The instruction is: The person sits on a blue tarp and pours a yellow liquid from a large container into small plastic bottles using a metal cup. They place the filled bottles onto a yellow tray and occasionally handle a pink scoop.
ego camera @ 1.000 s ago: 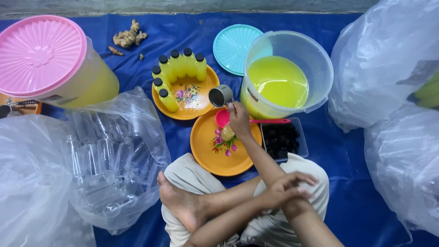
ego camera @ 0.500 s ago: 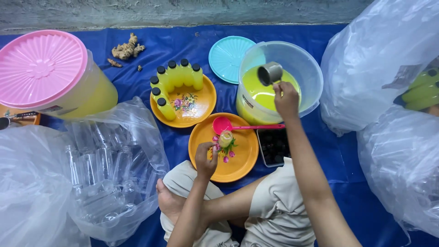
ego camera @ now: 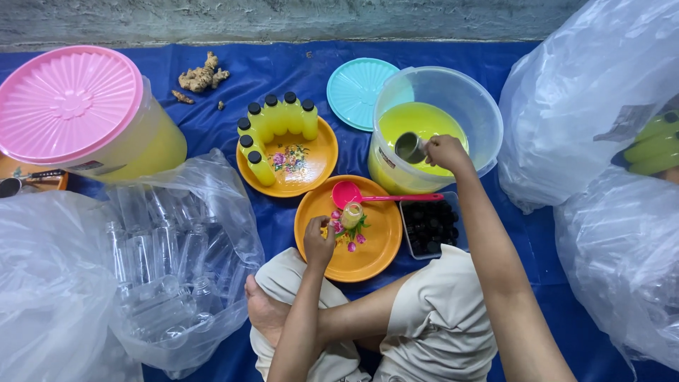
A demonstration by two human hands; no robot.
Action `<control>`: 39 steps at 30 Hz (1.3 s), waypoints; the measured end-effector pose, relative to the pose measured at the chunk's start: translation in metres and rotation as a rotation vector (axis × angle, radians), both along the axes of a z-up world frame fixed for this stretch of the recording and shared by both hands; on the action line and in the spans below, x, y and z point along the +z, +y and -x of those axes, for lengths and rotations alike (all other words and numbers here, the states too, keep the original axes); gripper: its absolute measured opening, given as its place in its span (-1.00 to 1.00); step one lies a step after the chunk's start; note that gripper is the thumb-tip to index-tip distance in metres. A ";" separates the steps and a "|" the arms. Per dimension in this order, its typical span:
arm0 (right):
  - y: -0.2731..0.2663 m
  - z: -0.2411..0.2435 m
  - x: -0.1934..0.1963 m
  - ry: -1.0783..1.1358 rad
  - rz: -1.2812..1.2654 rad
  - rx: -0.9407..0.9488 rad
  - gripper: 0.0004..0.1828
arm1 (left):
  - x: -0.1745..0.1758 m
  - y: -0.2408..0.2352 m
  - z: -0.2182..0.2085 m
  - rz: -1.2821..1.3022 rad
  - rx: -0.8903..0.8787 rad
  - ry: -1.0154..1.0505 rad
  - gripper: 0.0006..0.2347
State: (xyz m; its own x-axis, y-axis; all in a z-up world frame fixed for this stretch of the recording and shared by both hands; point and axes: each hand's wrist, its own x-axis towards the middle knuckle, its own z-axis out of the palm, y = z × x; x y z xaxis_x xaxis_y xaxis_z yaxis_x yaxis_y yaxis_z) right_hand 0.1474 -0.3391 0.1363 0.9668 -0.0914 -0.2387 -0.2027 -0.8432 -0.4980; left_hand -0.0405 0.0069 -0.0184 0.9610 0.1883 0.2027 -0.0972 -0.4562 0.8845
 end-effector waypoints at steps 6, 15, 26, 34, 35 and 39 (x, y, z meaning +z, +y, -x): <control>0.009 0.027 0.030 -0.199 -0.747 -0.215 -0.65 | -0.005 0.000 -0.001 -0.001 0.000 0.027 -0.89; 0.042 0.114 0.004 -0.211 -1.086 -0.280 -0.63 | -0.008 -0.011 0.011 -0.144 -0.059 -0.095 -0.90; 0.063 0.148 -0.033 -0.354 -1.246 -0.168 -0.61 | 0.060 -0.142 0.075 -0.276 -0.452 0.188 -0.61; 0.071 0.153 -0.012 -0.232 -0.983 -0.111 -0.61 | 0.068 -0.148 0.115 -0.610 -0.501 0.010 -0.44; 0.070 0.151 -0.021 -0.235 -0.988 -0.112 -0.61 | 0.071 -0.141 0.123 -0.615 -0.502 0.007 -0.44; 0.068 0.139 -0.062 -0.264 -1.129 -0.098 -0.59 | 0.076 -0.111 0.169 -0.798 -0.622 0.032 -0.41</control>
